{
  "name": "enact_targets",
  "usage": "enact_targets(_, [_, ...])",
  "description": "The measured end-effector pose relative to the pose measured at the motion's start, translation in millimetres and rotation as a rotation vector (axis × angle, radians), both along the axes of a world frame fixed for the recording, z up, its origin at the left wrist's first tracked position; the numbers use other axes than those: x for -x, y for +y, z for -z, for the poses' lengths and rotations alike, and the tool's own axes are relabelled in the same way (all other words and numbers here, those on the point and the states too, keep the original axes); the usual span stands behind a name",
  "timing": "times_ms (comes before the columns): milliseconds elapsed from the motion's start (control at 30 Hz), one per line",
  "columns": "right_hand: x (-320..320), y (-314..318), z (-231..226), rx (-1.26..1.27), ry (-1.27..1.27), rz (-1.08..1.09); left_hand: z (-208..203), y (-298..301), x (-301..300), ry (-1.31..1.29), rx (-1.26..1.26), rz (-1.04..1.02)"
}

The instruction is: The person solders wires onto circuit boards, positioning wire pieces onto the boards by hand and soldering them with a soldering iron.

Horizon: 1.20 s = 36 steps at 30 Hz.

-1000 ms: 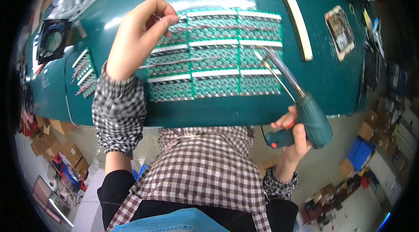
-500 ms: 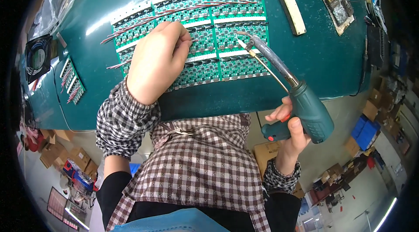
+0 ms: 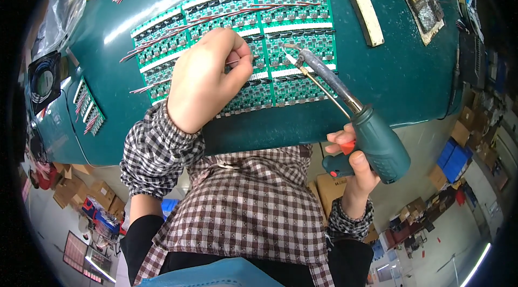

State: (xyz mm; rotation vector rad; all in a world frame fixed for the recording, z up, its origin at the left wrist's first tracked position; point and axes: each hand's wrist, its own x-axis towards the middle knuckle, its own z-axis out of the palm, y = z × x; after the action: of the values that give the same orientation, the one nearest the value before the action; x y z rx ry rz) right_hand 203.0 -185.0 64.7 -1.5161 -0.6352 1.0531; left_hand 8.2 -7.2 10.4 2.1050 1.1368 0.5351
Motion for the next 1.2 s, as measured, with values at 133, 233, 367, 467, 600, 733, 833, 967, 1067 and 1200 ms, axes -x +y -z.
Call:
enact_targets(133, [1.1, 0.7, 0.1, 0.017, -0.008, -0.037, 2.4, -0.7, -1.9, -0.042, -0.012, -0.006])
enact_targets(233, [2.6, -0.3, 0.7, 0.038, -0.012, -0.042, 3.7, 0.0, -3.2, -0.011, -0.013, -0.011])
enact_targets(367, [7.8, 0.8, -1.8, 0.086, -0.013, -0.031, 3.2, 2.5, -3.1, 0.007, 0.001, -0.025])
enact_targets(467, [9.6, 1.2, -1.2, 0.101, -0.007, -0.044, 4.9, 5.1, -3.4, -0.003, 0.000, -0.037])
enact_targets(600, [10.5, 1.4, -1.3, 0.114, 0.017, -0.064, 4.5, 7.2, -2.8, -0.062, 0.047, -0.036])
enact_targets(733, [11.5, 2.1, -1.9, 0.133, 0.038, -0.074, 2.9, 8.6, -2.4, -0.067, 0.074, -0.032])
enact_targets(833, [10.4, 2.8, -1.0, 0.130, 0.017, -0.129, 2.6, 8.5, -2.2, -0.060, 0.060, -0.032])
enact_targets(967, [15.7, 7.7, -1.8, 0.144, -0.056, -0.138, 4.0, 6.8, -2.3, -0.060, 0.047, -0.049])
enact_targets(1067, [17.1, 8.7, -2.4, 0.174, -0.113, -0.131, 3.7, 7.3, -1.5, -0.068, 0.056, -0.043])
enact_targets(1200, [16.0, 8.1, -1.7, 0.182, -0.120, -0.164, 1.4, 7.1, -1.4, -0.061, 0.091, -0.039])
